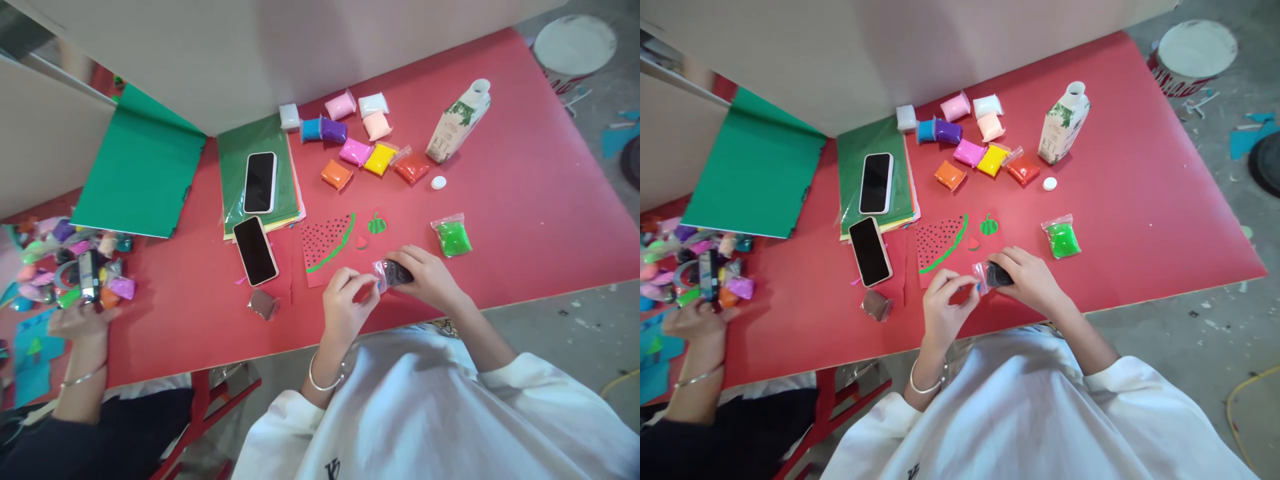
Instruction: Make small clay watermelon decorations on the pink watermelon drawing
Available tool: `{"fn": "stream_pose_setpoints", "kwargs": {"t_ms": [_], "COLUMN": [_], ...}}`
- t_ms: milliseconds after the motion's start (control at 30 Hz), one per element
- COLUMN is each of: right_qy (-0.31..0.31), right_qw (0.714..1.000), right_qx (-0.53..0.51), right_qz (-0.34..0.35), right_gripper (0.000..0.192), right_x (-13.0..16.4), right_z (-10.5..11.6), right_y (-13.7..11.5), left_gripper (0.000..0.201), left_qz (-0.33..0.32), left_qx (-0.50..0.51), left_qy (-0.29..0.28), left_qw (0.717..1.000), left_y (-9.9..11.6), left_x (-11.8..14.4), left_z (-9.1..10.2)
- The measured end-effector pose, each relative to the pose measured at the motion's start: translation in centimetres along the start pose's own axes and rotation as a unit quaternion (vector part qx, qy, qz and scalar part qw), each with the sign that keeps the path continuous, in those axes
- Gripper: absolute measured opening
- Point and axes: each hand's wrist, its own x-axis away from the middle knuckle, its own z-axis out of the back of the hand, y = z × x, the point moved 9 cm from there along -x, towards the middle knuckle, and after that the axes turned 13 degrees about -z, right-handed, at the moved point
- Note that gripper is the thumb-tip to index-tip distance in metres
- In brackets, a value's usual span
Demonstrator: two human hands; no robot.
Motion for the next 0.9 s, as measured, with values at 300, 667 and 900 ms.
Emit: {"fn": "stream_pose_setpoints", "kwargs": {"t_ms": [300,667,900], "right_qy": [0.017,0.033,0.032], "right_qw": [0.999,0.998,0.999], "right_qx": [-0.015,0.000,0.004], "right_qz": [-0.036,-0.051,-0.028], "right_gripper": [0.034,0.037,0.035], "right_x": [0.3,0.4,0.3], "right_z": [0.4,0.3,0.0], "right_y": [1.8,1.9,0.0], "left_gripper": [0.015,0.015,0.027], "left_qz": [0.138,0.093,-0.096], "left_qx": [0.174,0.165,-0.051], "left_qy": [0.156,0.107,0.009], "left_qw": [0.962,0.976,0.994], "left_y": [-5.6,-4.3,1.2], "left_x": [1.2,1.0,0.2], "left_z": [1.9,0.9,0.1]}}
